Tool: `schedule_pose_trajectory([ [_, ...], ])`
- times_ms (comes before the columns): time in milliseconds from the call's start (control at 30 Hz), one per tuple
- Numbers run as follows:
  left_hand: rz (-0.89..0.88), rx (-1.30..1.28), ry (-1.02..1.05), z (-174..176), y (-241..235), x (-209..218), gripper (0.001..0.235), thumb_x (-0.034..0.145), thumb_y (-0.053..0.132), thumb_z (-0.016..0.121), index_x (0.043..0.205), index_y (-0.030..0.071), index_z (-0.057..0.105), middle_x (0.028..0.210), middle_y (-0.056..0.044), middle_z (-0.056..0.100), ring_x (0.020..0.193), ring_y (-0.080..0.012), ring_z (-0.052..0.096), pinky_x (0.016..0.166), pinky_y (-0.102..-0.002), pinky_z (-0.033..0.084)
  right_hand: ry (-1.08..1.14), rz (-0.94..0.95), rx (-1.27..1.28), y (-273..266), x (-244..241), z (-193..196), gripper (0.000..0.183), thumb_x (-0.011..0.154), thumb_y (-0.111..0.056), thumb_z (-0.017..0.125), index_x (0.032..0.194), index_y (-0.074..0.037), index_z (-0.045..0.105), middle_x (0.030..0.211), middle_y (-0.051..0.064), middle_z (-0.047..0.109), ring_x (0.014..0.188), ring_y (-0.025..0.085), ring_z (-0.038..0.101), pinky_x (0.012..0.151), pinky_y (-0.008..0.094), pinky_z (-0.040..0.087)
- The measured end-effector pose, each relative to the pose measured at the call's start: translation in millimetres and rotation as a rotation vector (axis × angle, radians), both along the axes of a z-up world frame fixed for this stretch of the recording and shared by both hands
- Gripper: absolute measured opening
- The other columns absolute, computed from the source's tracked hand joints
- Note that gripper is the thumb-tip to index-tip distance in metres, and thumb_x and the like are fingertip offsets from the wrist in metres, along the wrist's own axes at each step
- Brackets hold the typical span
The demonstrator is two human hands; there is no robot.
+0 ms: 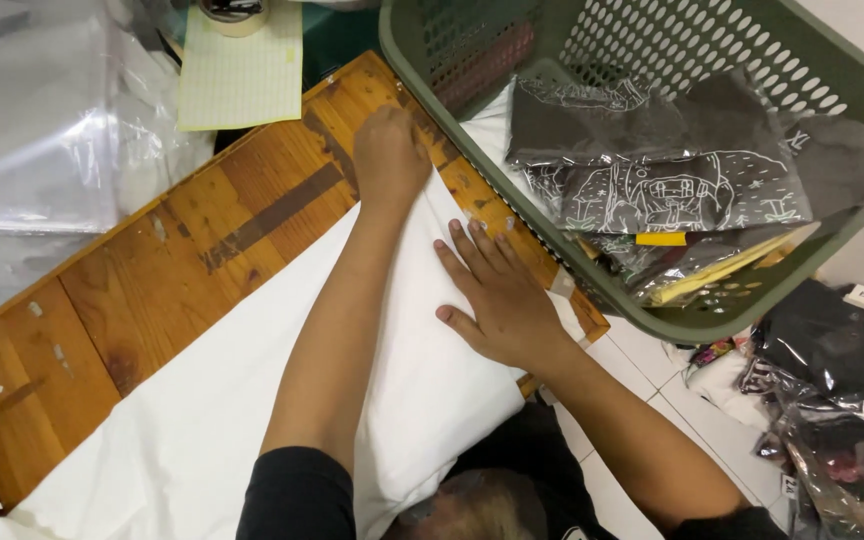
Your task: The person folds a white garment on a wooden table, smoothing and aligning the fabric with both hands. The garment is folded multiple times and placed into a plastic bag.
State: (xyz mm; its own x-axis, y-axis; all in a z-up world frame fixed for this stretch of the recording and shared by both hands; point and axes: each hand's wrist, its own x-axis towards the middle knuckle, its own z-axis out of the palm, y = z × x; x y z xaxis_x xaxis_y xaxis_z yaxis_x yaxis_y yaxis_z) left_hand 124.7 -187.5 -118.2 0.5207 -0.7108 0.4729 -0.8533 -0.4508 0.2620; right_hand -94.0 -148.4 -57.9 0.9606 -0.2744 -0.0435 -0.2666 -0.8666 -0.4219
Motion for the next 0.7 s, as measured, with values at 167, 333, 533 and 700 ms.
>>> schedule_pose_trajectory([
  [167, -0.28, -0.237, 0.476, 60, 40, -13, 0.028, 0.076, 0.007, 0.048, 0.103, 0.0, 0.053, 0.097, -0.02, 0.054, 0.089, -0.0363, 0.055, 0.076, -0.044, 0.045, -0.012, 0.004, 0.059, -2, 1, 1, 0.06, 0.091, -0.039, 0.03, 0.136, -0.002, 0.018, 0.139, 0.025, 0.012, 0.13, 0.037, 0.007, 0.103, 0.048, 0.0],
  [333, -0.17, 0.234, 0.232, 58, 99, 16, 0.021, 0.08, 0.021, 0.054, 0.094, 0.006, 0.059, 0.087, -0.012, 0.054, 0.085, -0.0308, 0.056, 0.071, -0.04, 0.046, -0.013, 0.024, 0.055, -6, 1, -3, 0.06, 0.09, -0.039, 0.032, 0.135, -0.002, 0.019, 0.139, 0.026, 0.013, 0.13, 0.038, 0.008, 0.103, 0.049, 0.0],
  [533, -0.073, 0.492, 0.164, 48, 184, 25, 0.027, 0.079, 0.034, 0.058, 0.095, 0.013, 0.059, 0.094, -0.007, 0.055, 0.091, -0.0263, 0.056, 0.075, -0.038, 0.046, -0.036, -0.012, -0.122, -10, 23, 5, 0.056, 0.089, -0.04, 0.036, 0.128, 0.0, 0.034, 0.131, 0.026, 0.03, 0.125, 0.037, 0.026, 0.1, 0.047, 0.02],
  [700, -0.043, 0.401, 0.111, 55, 239, 19, 0.027, 0.073, 0.031, 0.065, 0.09, 0.01, 0.059, 0.084, -0.008, 0.055, 0.082, -0.0275, 0.058, 0.069, -0.035, 0.047, -0.28, 0.056, -0.166, -16, 75, -2, 0.042, 0.089, -0.027, 0.044, 0.122, -0.001, 0.045, 0.124, 0.022, 0.044, 0.119, 0.033, 0.039, 0.099, 0.04, 0.029],
])
